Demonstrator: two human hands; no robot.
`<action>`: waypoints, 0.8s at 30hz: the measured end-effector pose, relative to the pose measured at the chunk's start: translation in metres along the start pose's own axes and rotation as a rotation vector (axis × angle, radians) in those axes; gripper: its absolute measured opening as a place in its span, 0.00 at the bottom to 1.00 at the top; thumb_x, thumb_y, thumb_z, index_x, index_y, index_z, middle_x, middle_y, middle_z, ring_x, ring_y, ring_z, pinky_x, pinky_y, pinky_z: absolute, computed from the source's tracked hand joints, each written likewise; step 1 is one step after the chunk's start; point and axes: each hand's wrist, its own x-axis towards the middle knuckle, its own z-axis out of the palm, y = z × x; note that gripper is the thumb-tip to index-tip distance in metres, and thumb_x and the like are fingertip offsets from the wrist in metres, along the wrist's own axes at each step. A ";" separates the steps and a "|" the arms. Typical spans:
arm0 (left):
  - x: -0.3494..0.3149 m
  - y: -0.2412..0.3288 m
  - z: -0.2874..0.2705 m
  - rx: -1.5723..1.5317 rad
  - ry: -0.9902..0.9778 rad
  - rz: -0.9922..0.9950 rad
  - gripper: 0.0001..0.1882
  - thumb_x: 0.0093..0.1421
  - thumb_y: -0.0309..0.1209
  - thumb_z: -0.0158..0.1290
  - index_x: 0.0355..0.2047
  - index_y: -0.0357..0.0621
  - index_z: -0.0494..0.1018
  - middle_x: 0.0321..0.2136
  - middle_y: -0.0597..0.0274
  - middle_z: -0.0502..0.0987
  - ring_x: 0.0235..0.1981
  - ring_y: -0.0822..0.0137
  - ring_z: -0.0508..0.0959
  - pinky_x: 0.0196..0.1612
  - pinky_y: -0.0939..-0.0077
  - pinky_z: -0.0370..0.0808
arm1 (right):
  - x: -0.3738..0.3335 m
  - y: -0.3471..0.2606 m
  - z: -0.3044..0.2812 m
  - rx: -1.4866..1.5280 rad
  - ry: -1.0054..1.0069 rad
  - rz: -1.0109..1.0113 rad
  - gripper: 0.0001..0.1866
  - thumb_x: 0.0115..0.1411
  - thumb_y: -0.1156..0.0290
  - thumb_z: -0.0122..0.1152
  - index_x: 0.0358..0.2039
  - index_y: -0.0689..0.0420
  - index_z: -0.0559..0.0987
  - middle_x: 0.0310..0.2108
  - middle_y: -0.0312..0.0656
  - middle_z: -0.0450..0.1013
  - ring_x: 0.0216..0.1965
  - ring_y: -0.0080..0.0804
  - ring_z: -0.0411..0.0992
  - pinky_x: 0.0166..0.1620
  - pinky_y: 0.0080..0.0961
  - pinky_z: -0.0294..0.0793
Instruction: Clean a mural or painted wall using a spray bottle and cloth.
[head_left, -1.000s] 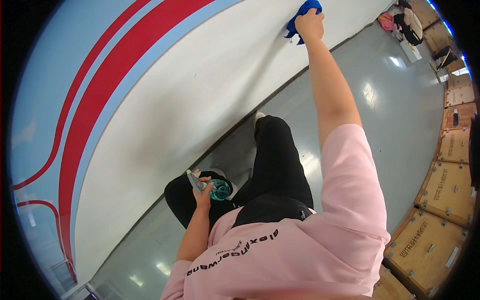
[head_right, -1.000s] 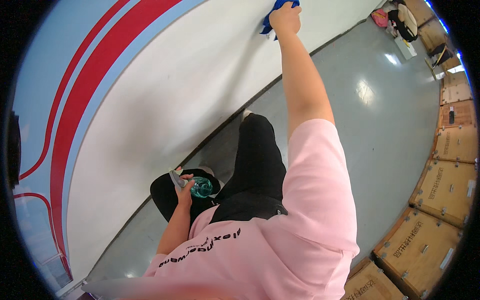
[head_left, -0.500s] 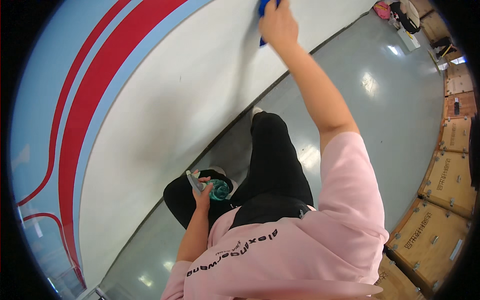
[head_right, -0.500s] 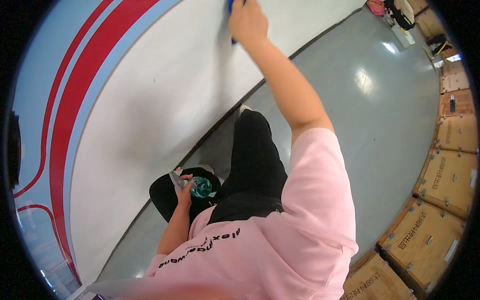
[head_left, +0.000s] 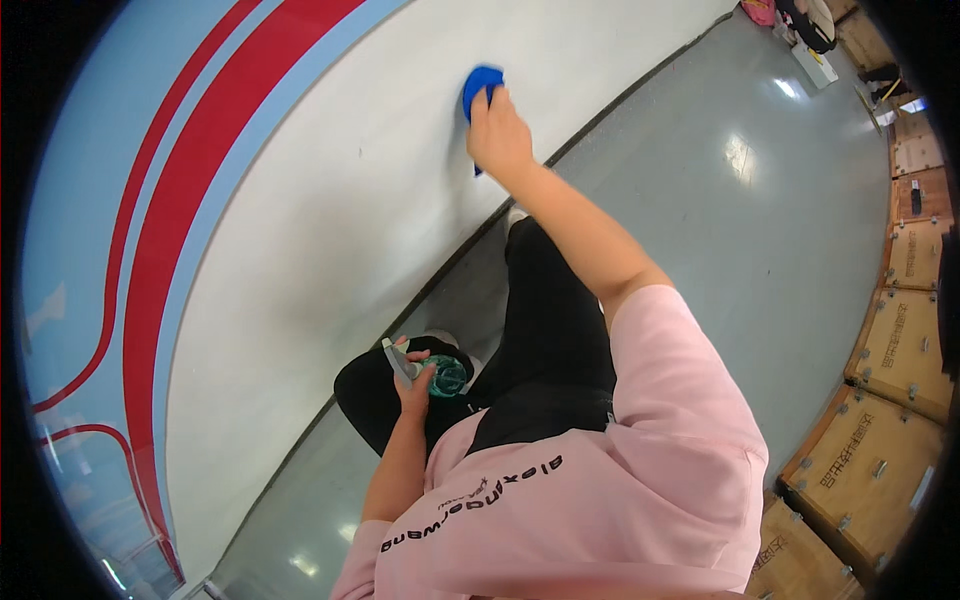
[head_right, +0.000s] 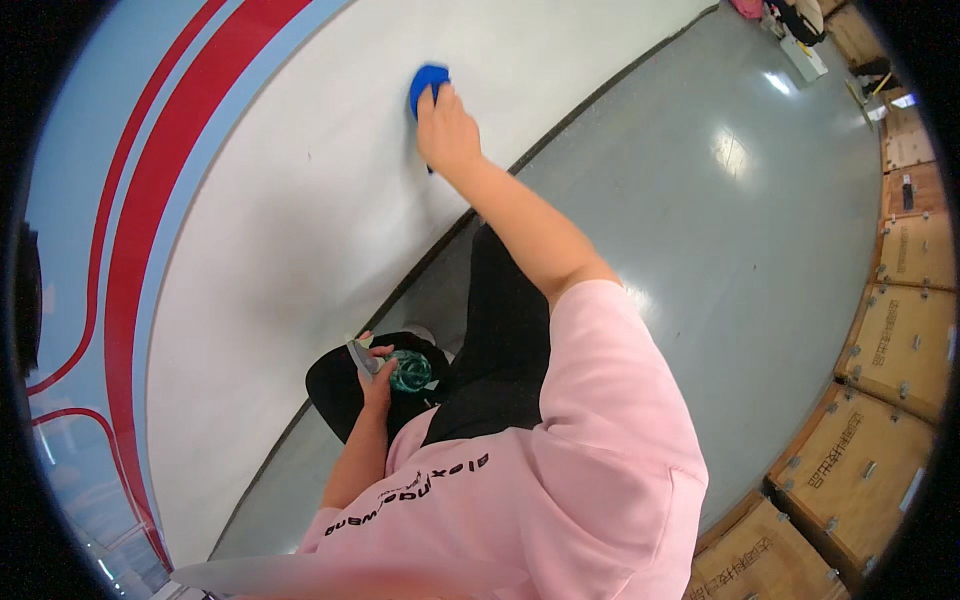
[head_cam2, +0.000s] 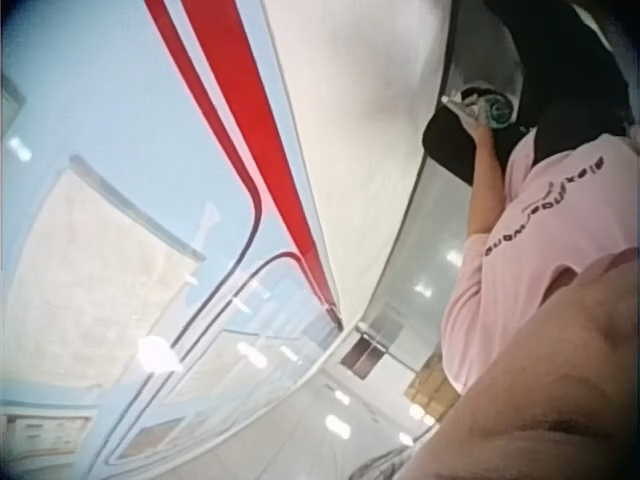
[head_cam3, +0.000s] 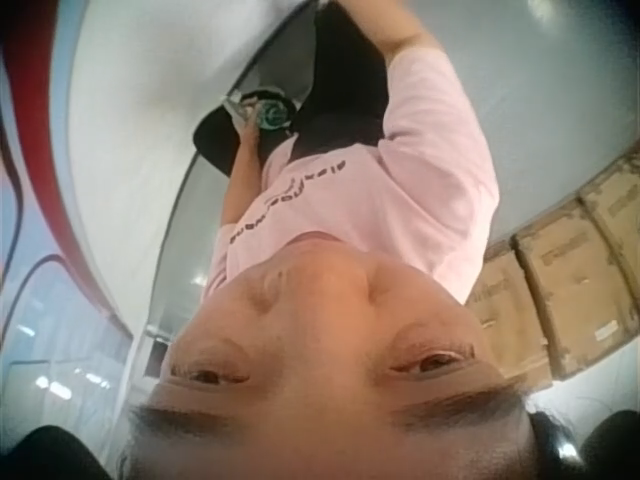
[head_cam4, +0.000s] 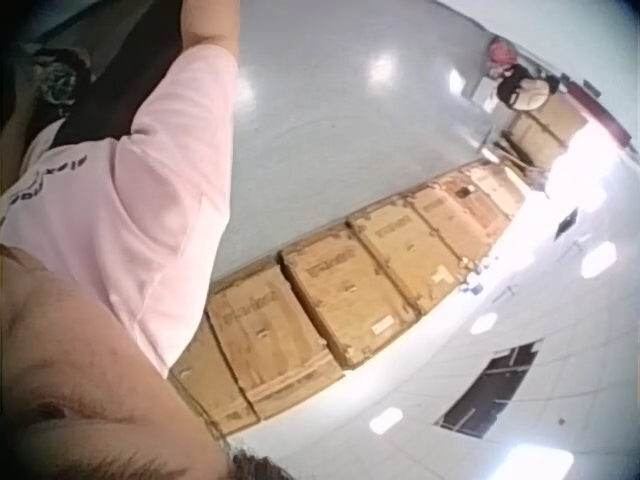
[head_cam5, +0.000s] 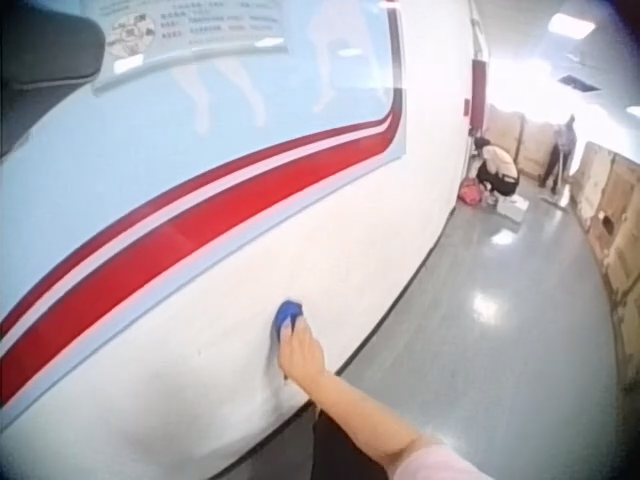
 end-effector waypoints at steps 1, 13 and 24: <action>-0.002 0.004 -0.002 0.003 0.003 -0.004 0.37 0.42 0.16 0.52 0.54 0.45 0.53 0.30 0.61 0.69 0.41 0.64 0.70 0.45 0.71 0.64 | 0.017 -0.005 -0.013 -0.007 0.059 0.038 0.22 0.45 0.77 0.49 0.43 0.69 0.65 0.34 0.53 0.62 0.33 0.43 0.66 0.28 0.32 0.73; -0.002 -0.001 -0.002 -0.060 0.035 -0.061 0.38 0.42 0.15 0.52 0.54 0.45 0.53 0.30 0.61 0.70 0.40 0.64 0.70 0.47 0.70 0.63 | 0.009 -0.005 -0.014 -0.017 0.192 -0.007 0.21 0.45 0.76 0.48 0.42 0.67 0.66 0.34 0.52 0.63 0.31 0.43 0.67 0.28 0.32 0.73; -0.002 -0.006 0.001 -0.056 0.029 -0.023 0.37 0.42 0.16 0.53 0.54 0.46 0.54 0.29 0.63 0.70 0.41 0.64 0.70 0.47 0.69 0.63 | 0.001 0.017 -0.014 -0.036 0.006 0.109 0.19 0.44 0.76 0.50 0.40 0.66 0.66 0.34 0.52 0.62 0.29 0.44 0.69 0.28 0.34 0.73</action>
